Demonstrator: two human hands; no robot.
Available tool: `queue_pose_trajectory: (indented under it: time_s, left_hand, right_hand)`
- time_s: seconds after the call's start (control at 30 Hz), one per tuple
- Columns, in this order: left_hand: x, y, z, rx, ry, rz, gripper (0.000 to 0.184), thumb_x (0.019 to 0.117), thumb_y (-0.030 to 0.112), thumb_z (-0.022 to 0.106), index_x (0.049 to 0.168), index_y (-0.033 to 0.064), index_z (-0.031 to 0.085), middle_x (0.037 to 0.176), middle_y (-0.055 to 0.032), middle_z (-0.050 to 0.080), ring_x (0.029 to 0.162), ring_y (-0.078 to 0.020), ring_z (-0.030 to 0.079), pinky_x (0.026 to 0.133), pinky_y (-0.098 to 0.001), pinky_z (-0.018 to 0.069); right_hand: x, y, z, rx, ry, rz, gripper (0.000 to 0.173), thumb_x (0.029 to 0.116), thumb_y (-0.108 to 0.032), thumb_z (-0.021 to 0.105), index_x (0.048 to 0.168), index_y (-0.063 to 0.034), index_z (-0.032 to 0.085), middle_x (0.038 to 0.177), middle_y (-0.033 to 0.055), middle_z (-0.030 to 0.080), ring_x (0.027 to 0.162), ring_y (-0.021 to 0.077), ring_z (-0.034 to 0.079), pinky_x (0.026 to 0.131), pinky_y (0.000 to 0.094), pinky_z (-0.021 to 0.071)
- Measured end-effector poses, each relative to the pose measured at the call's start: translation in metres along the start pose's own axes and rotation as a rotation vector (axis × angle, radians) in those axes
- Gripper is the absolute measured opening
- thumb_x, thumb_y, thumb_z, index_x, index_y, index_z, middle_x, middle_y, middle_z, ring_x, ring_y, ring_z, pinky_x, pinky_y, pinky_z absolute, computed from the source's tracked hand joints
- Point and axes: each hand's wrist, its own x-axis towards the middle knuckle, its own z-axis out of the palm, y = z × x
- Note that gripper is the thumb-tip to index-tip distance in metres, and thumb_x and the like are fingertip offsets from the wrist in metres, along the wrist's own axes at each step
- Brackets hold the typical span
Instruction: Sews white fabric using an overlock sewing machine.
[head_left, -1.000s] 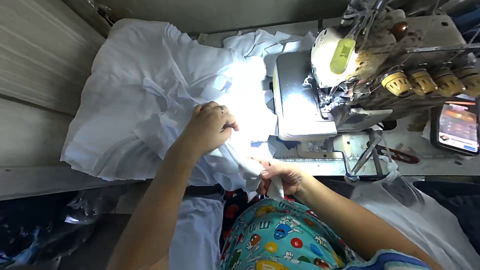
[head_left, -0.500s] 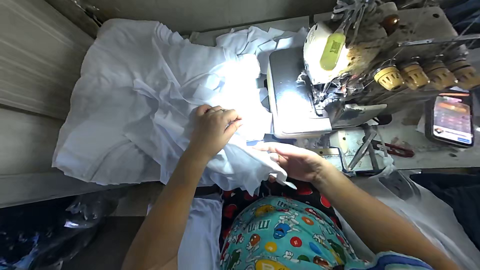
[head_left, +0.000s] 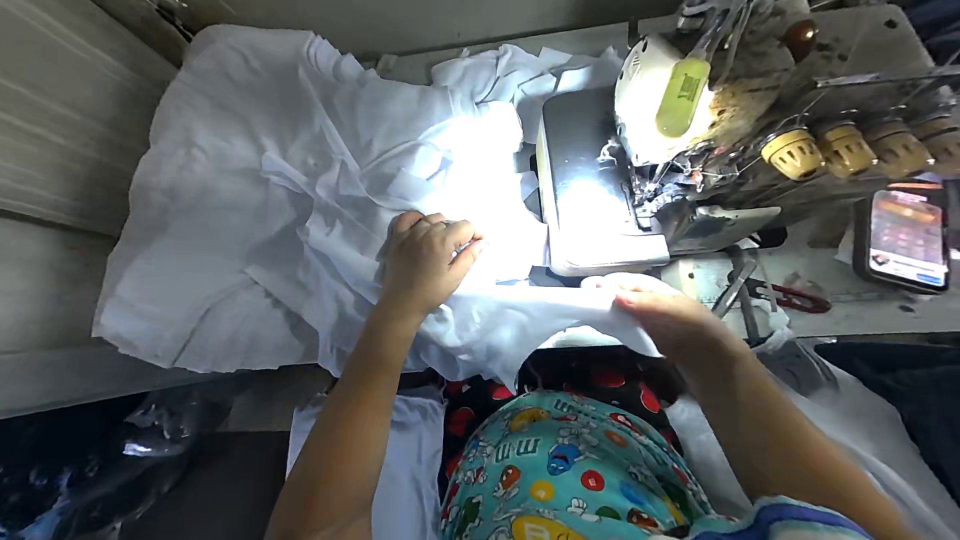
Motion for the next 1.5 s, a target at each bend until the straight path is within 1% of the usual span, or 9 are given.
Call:
queue_pose_trajectory:
  time_s: [0.23, 0.37, 0.47, 0.57, 0.77, 1.0, 1.23, 1.3, 1.5]
  left_hand:
    - [0.004, 0.009, -0.004, 0.044, 0.052, -0.069, 0.024, 0.1010, 0.027, 0.059, 0.092, 0.0089, 0.074, 0.082, -0.0087, 0.071, 0.086, -0.0264, 0.069, 0.097, -0.0561, 0.0395]
    - [0.016, 0.050, -0.013, 0.158, 0.154, -0.173, 0.023, 0.1017, 0.020, 0.056, 0.098, 0.0062, 0.074, 0.092, -0.0125, 0.075, 0.100, -0.0324, 0.072, 0.111, -0.0685, 0.0263]
    - [0.023, 0.093, -0.018, -0.215, 0.116, -0.152, 0.017, 0.0996, 0.016, 0.061, 0.096, 0.0044, 0.072, 0.086, -0.0063, 0.071, 0.083, -0.0154, 0.069, 0.085, -0.0382, 0.0544]
    - [0.024, 0.118, -0.012, -0.788, -0.030, -0.199, 0.010, 0.0986, 0.013, 0.065, 0.094, 0.0058, 0.068, 0.075, 0.0038, 0.066, 0.065, 0.0016, 0.062, 0.060, -0.0159, 0.0529]
    - [0.009, 0.123, -0.002, -1.023, -0.155, -0.213, 0.018, 0.0907, 0.017, 0.075, 0.102, 0.0046, 0.072, 0.083, 0.0069, 0.070, 0.073, 0.0050, 0.064, 0.068, -0.0131, 0.0546]
    - [0.002, 0.119, -0.002, -1.253, -0.101, -0.233, 0.007, 0.0921, 0.001, 0.070, 0.096, 0.0068, 0.072, 0.087, 0.0068, 0.074, 0.078, 0.0027, 0.068, 0.073, -0.0153, 0.0571]
    - [-0.001, 0.116, 0.000, -1.075, 0.059, -0.193, 0.007, 0.0907, 0.005, 0.072, 0.096, 0.0083, 0.074, 0.088, 0.0066, 0.073, 0.083, 0.0005, 0.068, 0.080, -0.0179, 0.0573]
    - [-0.004, 0.117, 0.002, -0.893, 0.140, -0.186, 0.004, 0.0879, 0.014, 0.077, 0.092, 0.0147, 0.077, 0.087, 0.0108, 0.072, 0.087, 0.0012, 0.062, 0.084, -0.0208, 0.0473]
    - [-0.006, 0.127, 0.000, -0.891, 0.117, -0.225, 0.006, 0.0933, 0.009, 0.071, 0.096, 0.0048, 0.074, 0.079, 0.0067, 0.069, 0.061, 0.0066, 0.056, 0.056, -0.0094, 0.0480]
  right_hand:
    - [-0.019, -0.010, -0.012, -0.221, 0.148, -0.357, 0.007, 0.0900, -0.025, 0.077, 0.093, -0.0268, 0.071, 0.095, -0.0128, 0.071, 0.086, -0.0035, 0.066, 0.076, 0.0148, 0.0567]
    - [-0.019, -0.016, 0.005, -0.148, 0.174, -0.476, 0.017, 0.0877, -0.012, 0.078, 0.098, -0.0235, 0.071, 0.089, -0.0101, 0.071, 0.081, -0.0015, 0.068, 0.075, 0.0161, 0.0585]
    - [-0.021, -0.017, 0.017, -0.244, 0.141, -0.534, 0.011, 0.0979, -0.018, 0.068, 0.108, -0.0208, 0.072, 0.097, -0.0133, 0.073, 0.088, -0.0044, 0.068, 0.080, 0.0150, 0.0576]
    - [-0.018, -0.011, 0.020, -0.354, 0.254, -0.546, 0.012, 0.1017, -0.019, 0.063, 0.107, -0.0176, 0.073, 0.094, -0.0127, 0.074, 0.083, -0.0044, 0.068, 0.076, 0.0152, 0.0578]
    - [-0.012, 0.006, 0.019, -0.342, 0.499, -0.512, 0.016, 0.0890, -0.007, 0.074, 0.096, -0.0192, 0.065, 0.085, -0.0122, 0.070, 0.072, -0.0044, 0.065, 0.068, 0.0143, 0.0567]
    - [-0.011, 0.008, 0.011, -0.168, 0.092, -0.472, 0.005, 0.1001, -0.023, 0.066, 0.098, -0.0198, 0.068, 0.114, -0.0117, 0.068, 0.087, -0.0063, 0.066, 0.073, 0.0123, 0.0571]
    - [-0.012, 0.007, 0.013, -0.309, 0.196, -0.524, 0.004, 0.0963, -0.014, 0.069, 0.093, -0.0124, 0.070, 0.092, -0.0090, 0.068, 0.082, -0.0040, 0.064, 0.074, 0.0146, 0.0562]
    - [-0.014, 0.006, 0.017, -0.279, 0.261, -0.490, 0.005, 0.0930, -0.008, 0.071, 0.091, -0.0122, 0.069, 0.089, -0.0088, 0.070, 0.077, -0.0039, 0.064, 0.070, 0.0142, 0.0561]
    - [-0.022, 0.000, 0.020, -0.323, 0.343, -0.396, 0.029, 0.0919, -0.009, 0.072, 0.117, -0.0127, 0.059, 0.090, -0.0097, 0.072, 0.077, -0.0021, 0.068, 0.070, 0.0153, 0.0582]
